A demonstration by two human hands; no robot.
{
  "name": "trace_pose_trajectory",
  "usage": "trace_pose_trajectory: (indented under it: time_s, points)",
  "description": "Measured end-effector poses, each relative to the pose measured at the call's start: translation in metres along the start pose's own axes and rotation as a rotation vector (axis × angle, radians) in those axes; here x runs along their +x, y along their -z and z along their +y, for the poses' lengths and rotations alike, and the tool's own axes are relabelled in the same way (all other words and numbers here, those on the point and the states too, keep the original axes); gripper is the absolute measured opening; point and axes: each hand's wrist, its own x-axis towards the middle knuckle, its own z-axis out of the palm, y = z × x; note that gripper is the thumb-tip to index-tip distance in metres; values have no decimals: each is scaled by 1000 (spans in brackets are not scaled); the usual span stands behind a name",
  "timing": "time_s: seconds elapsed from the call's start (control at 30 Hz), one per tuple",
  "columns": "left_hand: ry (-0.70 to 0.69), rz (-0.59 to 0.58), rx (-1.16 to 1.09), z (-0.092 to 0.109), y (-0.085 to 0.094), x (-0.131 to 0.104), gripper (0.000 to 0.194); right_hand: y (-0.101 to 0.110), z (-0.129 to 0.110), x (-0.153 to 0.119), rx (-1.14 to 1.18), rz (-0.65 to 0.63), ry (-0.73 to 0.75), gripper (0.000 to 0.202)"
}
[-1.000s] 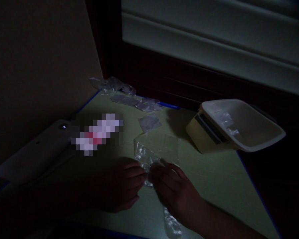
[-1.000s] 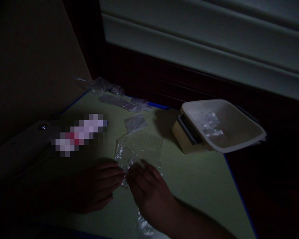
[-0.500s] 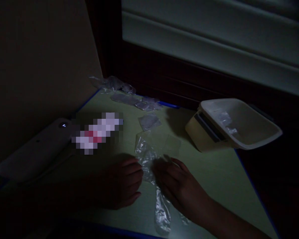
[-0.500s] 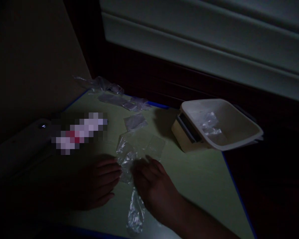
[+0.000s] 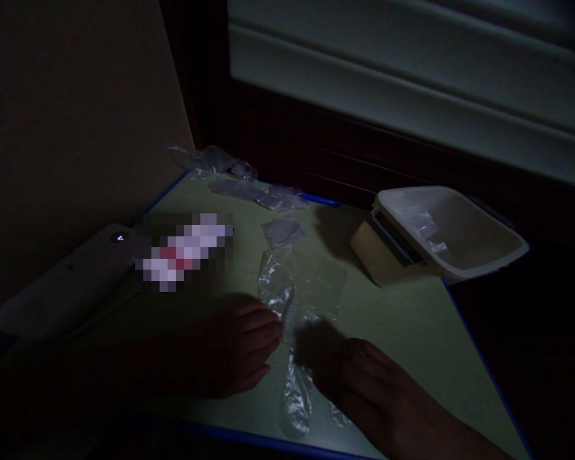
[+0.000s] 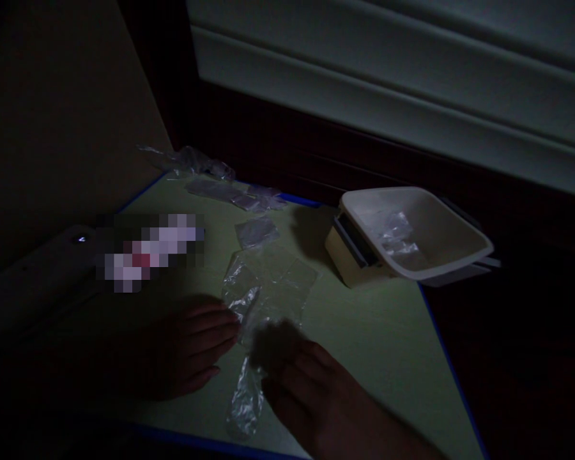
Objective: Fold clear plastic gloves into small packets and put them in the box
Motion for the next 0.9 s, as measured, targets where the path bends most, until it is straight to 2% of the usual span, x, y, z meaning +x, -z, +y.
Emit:
trace_pose_trajectory:
  time_s: [0.13, 0.3, 0.5, 0.6, 0.7, 0.8, 0.9]
  points:
    - [-6, -48, 5, 5, 0, 7, 20, -3, -14, -8, -89, -30, 71, 40]
    - [-9, -67, 11, 7, -8, 14, 21, -11, -17, -5, -195, -12, 172, 27]
    - [8, 68, -34, 5, -15, 14, 21, -19, -15, -5, -295, -6, 239, 23]
    - [7, 69, -42, 5, -14, 13, 22, -23, -15, -4, -264, -4, 220, 20]
    - [18, 69, -25, 6, -14, 11, 24, -24, -12, 0, -176, 63, 161, 21]
    - [31, 70, -16, 7, -13, 10, 23, -21, -9, 3, -112, 127, 121, 24]
    - [30, 29, -28, 7, -12, 10, 21, -17, -8, 5, -99, 137, 129, 22]
